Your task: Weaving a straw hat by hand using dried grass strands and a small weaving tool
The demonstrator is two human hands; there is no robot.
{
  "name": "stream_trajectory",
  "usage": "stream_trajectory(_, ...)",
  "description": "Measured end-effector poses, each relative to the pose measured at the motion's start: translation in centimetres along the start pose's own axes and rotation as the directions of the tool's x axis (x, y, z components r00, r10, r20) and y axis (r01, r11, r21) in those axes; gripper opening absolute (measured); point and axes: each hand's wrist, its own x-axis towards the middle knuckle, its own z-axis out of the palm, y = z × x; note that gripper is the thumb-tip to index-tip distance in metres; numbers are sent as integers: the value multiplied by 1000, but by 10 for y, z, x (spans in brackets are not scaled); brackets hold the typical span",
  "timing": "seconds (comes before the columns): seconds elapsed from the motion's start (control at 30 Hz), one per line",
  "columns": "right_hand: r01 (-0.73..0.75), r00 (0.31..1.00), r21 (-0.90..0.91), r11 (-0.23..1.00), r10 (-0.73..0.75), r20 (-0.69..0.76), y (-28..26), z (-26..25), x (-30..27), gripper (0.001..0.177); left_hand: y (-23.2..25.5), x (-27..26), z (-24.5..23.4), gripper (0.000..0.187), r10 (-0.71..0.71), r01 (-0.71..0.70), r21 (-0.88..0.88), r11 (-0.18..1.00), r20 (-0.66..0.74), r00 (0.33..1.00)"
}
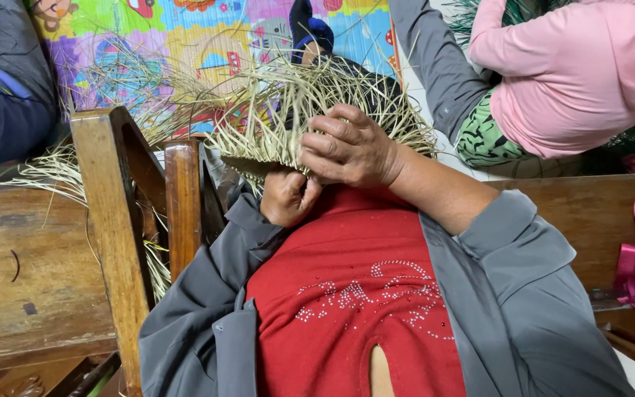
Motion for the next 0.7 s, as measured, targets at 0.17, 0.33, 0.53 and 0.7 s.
stream_trajectory(0.17, -97, 994, 101, 990, 92, 51, -3, -2, -2, 36, -1, -3, 1, 36, 7, -7, -3, 1000, -6, 1000)
stream_trajectory(0.33, -216, 973, 310, 926, 175, 153, -7, -6, -4, 33, -3, -5, 4, 35, -1, 1, -6, 1000, -1, 1000)
stream_trajectory(0.53, -144, 982, 189, 971, 117, 149, -2, 3, -4, 39, 0, 3, 2, 36, 22, -22, 5, 1000, -7, 1000)
stream_trajectory(0.7, -23, 987, 50, 998, 15, 159, 3, -9, 26, 35, 6, 10, 0, 36, 39, -38, 25, 999, -14, 999)
